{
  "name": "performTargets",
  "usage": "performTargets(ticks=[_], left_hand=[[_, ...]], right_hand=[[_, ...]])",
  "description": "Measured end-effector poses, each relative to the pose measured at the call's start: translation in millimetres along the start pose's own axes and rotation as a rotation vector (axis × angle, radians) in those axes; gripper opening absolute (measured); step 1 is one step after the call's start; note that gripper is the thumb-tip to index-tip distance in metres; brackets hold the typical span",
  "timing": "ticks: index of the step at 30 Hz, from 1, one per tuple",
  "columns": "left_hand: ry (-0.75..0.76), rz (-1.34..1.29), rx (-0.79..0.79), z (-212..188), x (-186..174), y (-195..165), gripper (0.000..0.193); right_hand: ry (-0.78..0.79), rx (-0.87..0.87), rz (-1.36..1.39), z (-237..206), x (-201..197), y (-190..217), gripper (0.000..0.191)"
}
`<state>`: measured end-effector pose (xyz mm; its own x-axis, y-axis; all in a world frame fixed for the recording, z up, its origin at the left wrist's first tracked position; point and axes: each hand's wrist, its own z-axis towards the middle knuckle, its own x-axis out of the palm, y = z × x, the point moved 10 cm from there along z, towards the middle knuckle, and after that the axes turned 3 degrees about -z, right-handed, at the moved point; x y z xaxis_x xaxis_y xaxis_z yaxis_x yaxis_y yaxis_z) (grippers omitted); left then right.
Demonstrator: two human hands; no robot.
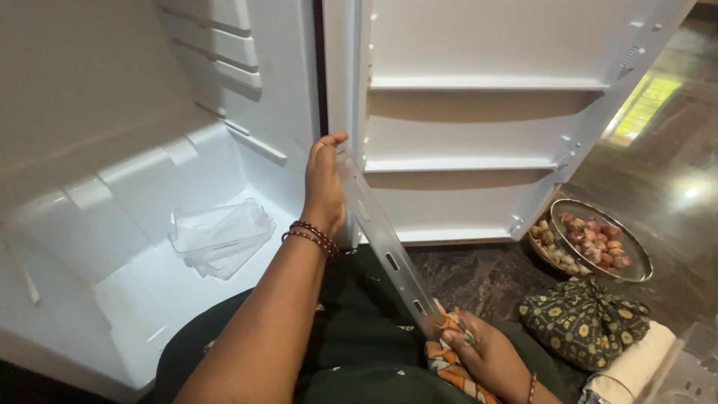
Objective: The person sits on the floor in front of an open refrigerator and wipes several clear plastic refrigerator components with a patterned cloth. The person handles each piece individually, wiping both sides and edges, then sets them aside.
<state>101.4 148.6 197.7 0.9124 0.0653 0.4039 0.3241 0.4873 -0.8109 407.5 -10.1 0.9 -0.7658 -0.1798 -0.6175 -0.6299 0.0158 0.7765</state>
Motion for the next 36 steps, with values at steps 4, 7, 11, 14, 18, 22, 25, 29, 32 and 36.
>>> performTargets(ticks=[4, 7, 11, 14, 18, 22, 25, 29, 32, 36], left_hand=[[0.038, -0.126, 0.002, -10, 29, -14, 0.041], [0.181, -0.065, 0.057, -28, 75, -38, 0.043], [0.371, -0.159, 0.168, -48, 129, -69, 0.041], [0.321, -0.181, -0.004, -49, 132, -51, 0.035], [0.218, 0.357, 0.43, -48, 120, -71, 0.041], [-0.007, 0.051, -0.145, -18, 60, -10, 0.04], [-0.022, -0.028, -0.149, -10, 37, -3, 0.036], [-0.001, -0.106, -0.092, -6, 35, -6, 0.034], [-0.02, -0.026, -0.127, -10, 42, -6, 0.036], [0.034, 0.065, -0.039, -20, 68, -23, 0.041]], right_hand=[[0.043, -0.021, 0.271, 3, -3, 56, 0.042], [0.007, -0.222, 0.43, 12, -27, 142, 0.038], [-0.126, -0.477, 0.532, 17, -86, 227, 0.034], [-0.277, -0.672, 0.467, 10, -112, 253, 0.034], [-0.298, -0.314, 0.38, 28, -75, 189, 0.03], [-0.277, -0.205, 0.144, 13, -19, 97, 0.032], [-0.175, -0.054, -0.038, 3, 4, 15, 0.032], [-0.206, -0.033, -0.299, 7, 1, -24, 0.032], [-0.334, -0.202, -0.278, 6, -14, 18, 0.037], [-0.29, -0.27, -0.154, 16, -34, 114, 0.031]])
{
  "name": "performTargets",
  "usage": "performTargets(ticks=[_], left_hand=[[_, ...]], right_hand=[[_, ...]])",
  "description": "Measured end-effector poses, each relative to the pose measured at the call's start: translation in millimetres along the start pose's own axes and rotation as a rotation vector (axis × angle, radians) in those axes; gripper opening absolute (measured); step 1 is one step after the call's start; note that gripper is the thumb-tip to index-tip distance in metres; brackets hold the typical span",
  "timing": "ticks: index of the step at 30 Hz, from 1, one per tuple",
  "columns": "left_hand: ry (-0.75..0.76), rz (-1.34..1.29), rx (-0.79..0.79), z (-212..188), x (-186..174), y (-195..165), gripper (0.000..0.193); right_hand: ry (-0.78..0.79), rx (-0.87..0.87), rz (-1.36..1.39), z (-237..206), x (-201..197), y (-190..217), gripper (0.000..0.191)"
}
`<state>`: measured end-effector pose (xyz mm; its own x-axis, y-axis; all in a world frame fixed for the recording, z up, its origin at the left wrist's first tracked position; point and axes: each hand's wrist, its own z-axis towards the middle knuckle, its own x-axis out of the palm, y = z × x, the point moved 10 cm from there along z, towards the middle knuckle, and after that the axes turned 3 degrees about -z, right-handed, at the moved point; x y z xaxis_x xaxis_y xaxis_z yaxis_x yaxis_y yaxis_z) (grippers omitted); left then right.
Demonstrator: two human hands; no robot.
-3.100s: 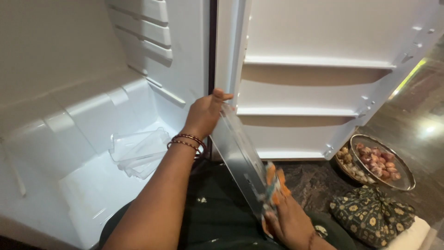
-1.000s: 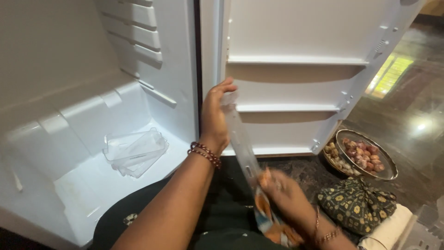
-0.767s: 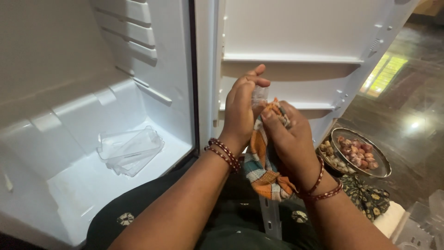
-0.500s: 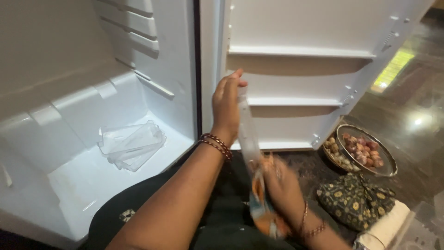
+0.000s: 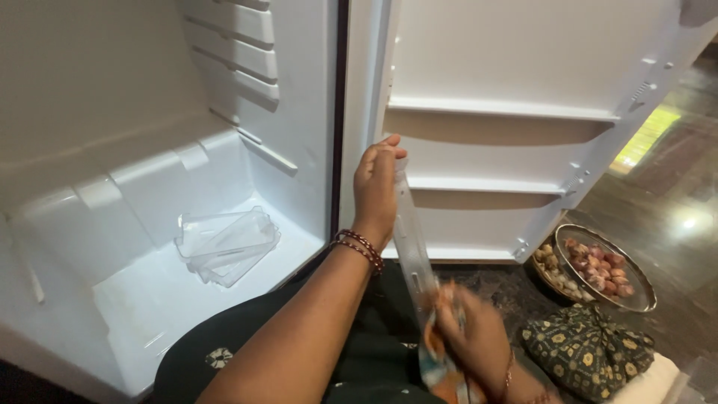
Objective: The person sits on the floor in front of an open refrigerator and wipes several clear plastic refrigerator components with a patterned cloth. The person handles each piece individually, wiping both sides and edges, then sets them aside.
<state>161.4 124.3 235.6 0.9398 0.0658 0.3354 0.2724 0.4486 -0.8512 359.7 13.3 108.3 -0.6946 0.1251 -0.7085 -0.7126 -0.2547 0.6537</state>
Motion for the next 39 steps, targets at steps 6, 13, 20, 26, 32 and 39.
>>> performTargets(ticks=[6, 13, 20, 26, 32, 39], left_hand=[[0.106, -0.146, 0.043, -10, 37, -12, 0.038], [0.038, -0.012, 0.041, -6, 12, -6, 0.044], [-0.088, -0.07, -0.082, 12, -60, 34, 0.038], [-0.047, -0.219, -0.062, 21, -65, 51, 0.034], [-0.003, -0.247, -0.065, 6, -38, 24, 0.033], [0.083, -0.409, -0.133, -4, 1, 7, 0.024]], right_hand=[[-0.188, -0.105, 0.21, 71, -74, 122, 0.031], [-0.196, -0.053, 0.153, 59, -35, 81, 0.033], [0.092, 0.073, -0.262, -32, 61, -103, 0.047], [0.044, 0.125, -0.178, -44, 41, -111, 0.04], [-0.259, -0.294, -0.085, -13, -27, 52, 0.065], [-0.434, -0.625, -0.208, 26, -69, 189, 0.055]])
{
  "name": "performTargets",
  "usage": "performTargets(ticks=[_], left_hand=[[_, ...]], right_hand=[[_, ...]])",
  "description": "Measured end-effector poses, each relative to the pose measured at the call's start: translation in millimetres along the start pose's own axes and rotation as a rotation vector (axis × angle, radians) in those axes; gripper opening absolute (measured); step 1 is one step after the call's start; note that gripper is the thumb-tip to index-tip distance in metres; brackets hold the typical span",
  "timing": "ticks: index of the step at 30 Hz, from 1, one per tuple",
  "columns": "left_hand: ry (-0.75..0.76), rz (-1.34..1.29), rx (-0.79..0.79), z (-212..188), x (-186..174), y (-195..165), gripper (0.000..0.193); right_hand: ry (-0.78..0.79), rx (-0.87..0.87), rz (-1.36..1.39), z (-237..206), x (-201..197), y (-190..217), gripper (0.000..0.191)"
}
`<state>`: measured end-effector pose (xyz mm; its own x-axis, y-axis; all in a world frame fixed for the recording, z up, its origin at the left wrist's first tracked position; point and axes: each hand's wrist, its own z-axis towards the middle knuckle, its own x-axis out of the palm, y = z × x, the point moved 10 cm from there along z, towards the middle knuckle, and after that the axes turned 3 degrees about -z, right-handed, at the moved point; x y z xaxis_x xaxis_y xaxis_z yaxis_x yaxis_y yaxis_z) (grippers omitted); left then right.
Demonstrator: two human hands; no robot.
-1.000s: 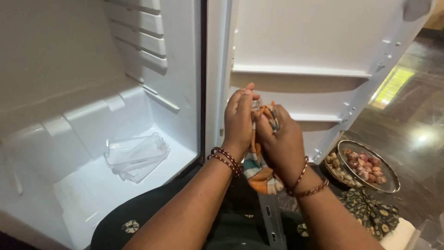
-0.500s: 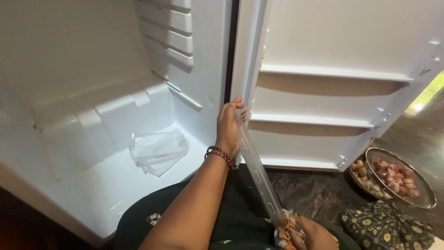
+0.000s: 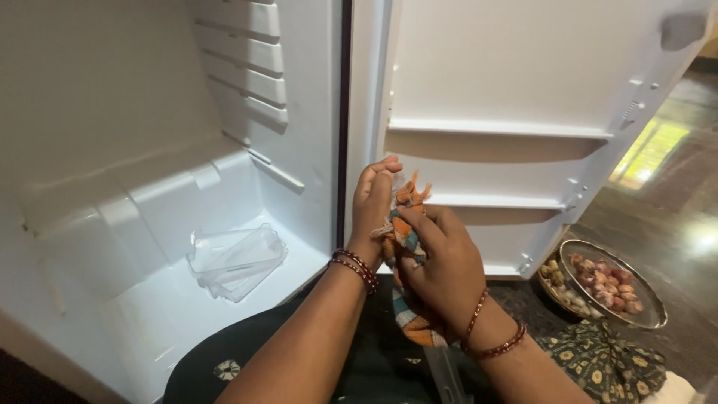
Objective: The person sits on the floor in front of an open refrigerator and wipes several clear plastic refrigerator components with a patterned cloth. The person handles each piece individually, wiping both sides and edges, then sets them aside.
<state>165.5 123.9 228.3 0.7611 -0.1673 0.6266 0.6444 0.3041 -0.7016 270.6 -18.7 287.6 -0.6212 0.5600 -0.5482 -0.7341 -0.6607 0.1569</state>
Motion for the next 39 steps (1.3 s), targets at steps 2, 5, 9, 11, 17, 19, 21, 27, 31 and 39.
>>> performTargets(ticks=[2, 5, 9, 11, 17, 19, 21, 27, 31, 39], left_hand=[[-0.024, 0.089, 0.009, 1, -5, 2, 0.026], [-0.052, 0.351, 0.172, 5, -16, -9, 0.031], [-0.176, 0.324, 0.052, 7, -56, 4, 0.033], [-0.232, 0.313, 0.026, 6, -73, 5, 0.035], [-0.239, 0.285, 0.015, 2, -78, 2, 0.036], [-0.226, 0.284, 0.063, -1, -65, -5, 0.036], [-0.199, 0.292, 0.097, -4, -47, -13, 0.036], [-0.117, 0.307, 0.085, -21, 3, -19, 0.033], [-0.048, 0.153, 0.033, -23, 21, -13, 0.03], [-0.172, 0.446, 0.081, -16, -11, -17, 0.034]], right_hand=[[0.044, 0.041, -0.059, 0, 6, -4, 0.054], [0.097, 0.029, -0.106, -28, 19, -14, 0.059], [0.342, 0.145, -0.134, -110, 63, -55, 0.067], [0.274, 0.049, -0.088, -156, 67, -65, 0.066], [0.602, 0.292, 0.044, -246, 99, -130, 0.057], [0.652, 0.534, 0.095, -241, 100, -139, 0.072], [0.489, 0.569, 0.118, -207, 81, -118, 0.063], [0.137, 0.256, 0.006, -40, 8, -34, 0.048], [0.125, 0.236, -0.062, 8, -14, -16, 0.046], [0.297, 0.441, -0.067, -91, 30, -59, 0.053]])
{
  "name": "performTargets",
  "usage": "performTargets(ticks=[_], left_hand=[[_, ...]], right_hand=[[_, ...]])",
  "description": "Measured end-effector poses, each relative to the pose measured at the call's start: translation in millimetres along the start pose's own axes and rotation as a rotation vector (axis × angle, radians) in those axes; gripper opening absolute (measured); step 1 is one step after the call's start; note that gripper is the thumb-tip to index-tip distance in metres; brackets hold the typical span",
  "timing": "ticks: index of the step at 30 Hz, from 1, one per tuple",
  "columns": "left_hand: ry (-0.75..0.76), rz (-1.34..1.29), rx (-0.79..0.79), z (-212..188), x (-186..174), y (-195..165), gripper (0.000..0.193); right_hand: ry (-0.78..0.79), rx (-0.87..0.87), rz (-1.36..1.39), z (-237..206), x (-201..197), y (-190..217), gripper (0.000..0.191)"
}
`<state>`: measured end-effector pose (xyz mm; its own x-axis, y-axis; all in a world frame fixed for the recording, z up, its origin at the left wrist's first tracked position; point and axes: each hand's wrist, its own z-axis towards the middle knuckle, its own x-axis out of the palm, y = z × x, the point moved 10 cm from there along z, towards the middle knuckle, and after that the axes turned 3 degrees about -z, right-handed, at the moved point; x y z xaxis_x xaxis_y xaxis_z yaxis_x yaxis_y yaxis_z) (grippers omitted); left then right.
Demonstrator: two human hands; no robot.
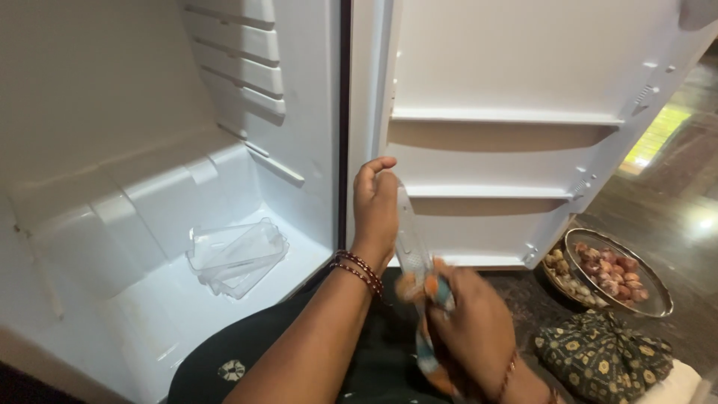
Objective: The person sits on the floor in front of an open refrigerator and wipes several clear plastic refrigerator components with a patterned cloth. The person handles each piece individually, wiping both sides and edges, then sets them aside.
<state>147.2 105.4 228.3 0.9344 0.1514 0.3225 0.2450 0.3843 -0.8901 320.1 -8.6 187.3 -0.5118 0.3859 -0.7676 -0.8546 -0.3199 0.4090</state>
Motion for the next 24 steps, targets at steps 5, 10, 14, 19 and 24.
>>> performTargets(ticks=[5, 10, 14, 19, 24], left_hand=[[-0.032, -0.107, -0.086, 10, -12, 15, 0.035], [-0.031, -0.048, -0.063, 3, -6, 3, 0.036], [0.061, 0.082, 0.014, -15, 19, -18, 0.037], [0.18, 0.189, 0.25, -34, 50, -47, 0.04], [0.251, 0.347, 0.489, -40, 63, -55, 0.042]], right_hand=[[0.21, 0.115, -0.016, -61, 71, -96, 0.06], [0.324, 0.236, 0.104, -69, 86, -131, 0.058], [0.001, 0.078, 0.104, -32, 14, -61, 0.056], [-0.074, 0.068, 0.222, 39, -69, 4, 0.04], [-0.199, -0.164, 0.007, 60, -106, 61, 0.041]])
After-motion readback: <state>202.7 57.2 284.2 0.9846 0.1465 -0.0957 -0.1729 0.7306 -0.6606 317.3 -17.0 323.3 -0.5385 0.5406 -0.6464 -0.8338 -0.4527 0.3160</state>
